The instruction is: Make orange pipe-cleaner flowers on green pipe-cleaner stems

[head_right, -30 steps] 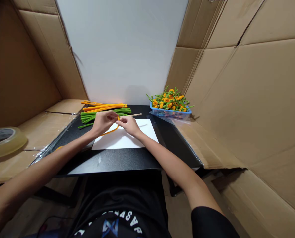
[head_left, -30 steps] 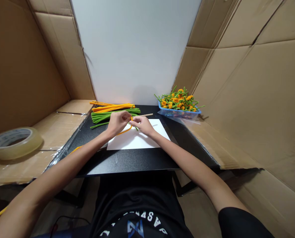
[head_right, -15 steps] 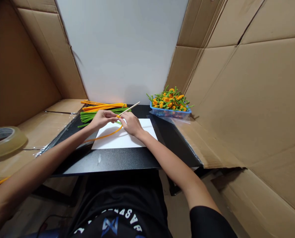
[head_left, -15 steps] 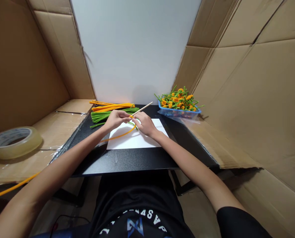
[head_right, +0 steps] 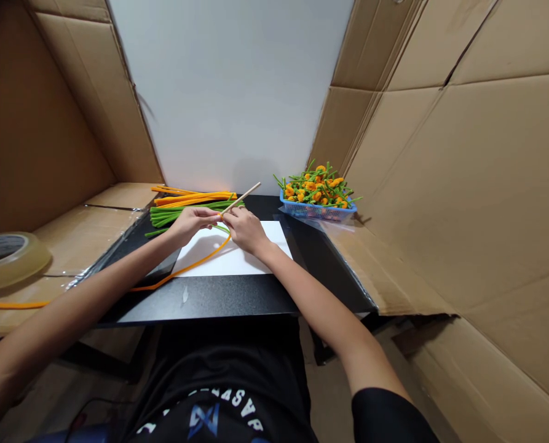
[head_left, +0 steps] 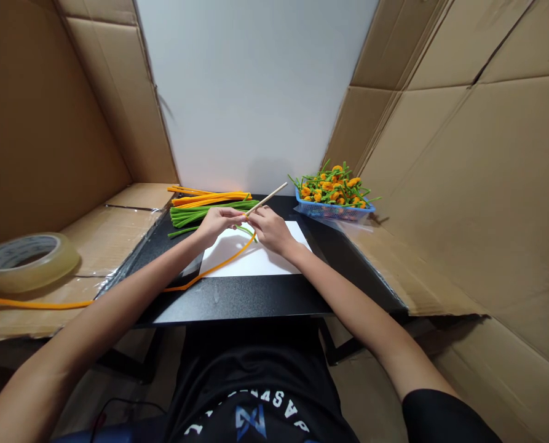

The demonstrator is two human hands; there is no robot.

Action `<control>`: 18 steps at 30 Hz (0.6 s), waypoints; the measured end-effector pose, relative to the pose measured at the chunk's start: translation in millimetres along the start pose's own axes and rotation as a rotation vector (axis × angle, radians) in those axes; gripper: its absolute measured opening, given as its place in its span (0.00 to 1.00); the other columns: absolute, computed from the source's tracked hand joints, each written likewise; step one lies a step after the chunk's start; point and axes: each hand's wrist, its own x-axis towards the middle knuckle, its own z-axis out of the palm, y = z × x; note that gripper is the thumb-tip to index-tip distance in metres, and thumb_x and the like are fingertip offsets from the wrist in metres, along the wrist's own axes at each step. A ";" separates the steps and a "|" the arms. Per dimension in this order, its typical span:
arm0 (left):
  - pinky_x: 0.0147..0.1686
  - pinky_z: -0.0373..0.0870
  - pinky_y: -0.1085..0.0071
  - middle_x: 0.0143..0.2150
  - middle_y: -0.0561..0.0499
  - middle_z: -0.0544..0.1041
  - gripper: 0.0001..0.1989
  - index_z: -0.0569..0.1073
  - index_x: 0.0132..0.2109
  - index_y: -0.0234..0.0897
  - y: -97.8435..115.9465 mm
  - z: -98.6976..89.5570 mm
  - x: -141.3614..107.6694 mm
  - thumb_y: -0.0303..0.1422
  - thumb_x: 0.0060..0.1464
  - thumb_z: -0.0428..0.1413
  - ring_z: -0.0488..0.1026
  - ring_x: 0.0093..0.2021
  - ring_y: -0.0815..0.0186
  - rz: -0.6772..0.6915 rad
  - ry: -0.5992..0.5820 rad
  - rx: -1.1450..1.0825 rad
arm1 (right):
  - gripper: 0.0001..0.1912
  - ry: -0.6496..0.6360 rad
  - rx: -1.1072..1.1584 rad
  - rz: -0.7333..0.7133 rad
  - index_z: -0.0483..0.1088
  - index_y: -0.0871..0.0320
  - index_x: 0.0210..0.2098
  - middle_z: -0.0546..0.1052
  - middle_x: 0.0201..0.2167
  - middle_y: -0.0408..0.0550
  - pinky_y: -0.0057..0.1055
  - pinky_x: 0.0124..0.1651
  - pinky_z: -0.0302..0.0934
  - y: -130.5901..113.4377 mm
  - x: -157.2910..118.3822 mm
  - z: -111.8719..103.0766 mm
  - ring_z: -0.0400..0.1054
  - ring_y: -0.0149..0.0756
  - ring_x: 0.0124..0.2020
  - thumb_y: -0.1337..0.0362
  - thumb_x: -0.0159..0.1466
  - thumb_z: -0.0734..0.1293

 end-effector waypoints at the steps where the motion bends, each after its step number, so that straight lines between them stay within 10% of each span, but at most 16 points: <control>1: 0.33 0.65 0.70 0.33 0.44 0.81 0.20 0.84 0.33 0.33 0.4 0.5 -0.4 0.41 0.32 0.74 0.72 0.32 0.66 -0.007 -0.004 -0.004 | 0.14 -0.009 -0.020 0.006 0.75 0.59 0.48 0.77 0.47 0.55 0.35 0.50 0.60 -0.6 -0.1 -0.6 0.66 0.43 0.48 0.65 0.73 0.58; 12: 0.32 0.61 0.71 0.31 0.48 0.78 0.21 0.82 0.33 0.34 4.5 10.3 -8.4 0.42 0.31 0.73 0.69 0.31 0.68 -0.100 0.055 -0.080 | 0.15 -0.175 -0.076 0.118 0.74 0.56 0.51 0.81 0.41 0.51 0.30 0.37 0.54 -7.6 -2.9 -4.3 0.73 0.41 0.39 0.60 0.74 0.58; 18: 0.30 0.62 0.70 0.24 0.49 0.75 0.25 0.80 0.30 0.30 3.4 7.9 -4.6 0.50 0.36 0.70 0.66 0.26 0.69 0.110 0.021 0.090 | 0.15 -0.128 -0.013 0.088 0.74 0.57 0.51 0.81 0.44 0.52 0.29 0.40 0.56 -7.9 -2.6 -3.6 0.73 0.40 0.43 0.61 0.74 0.58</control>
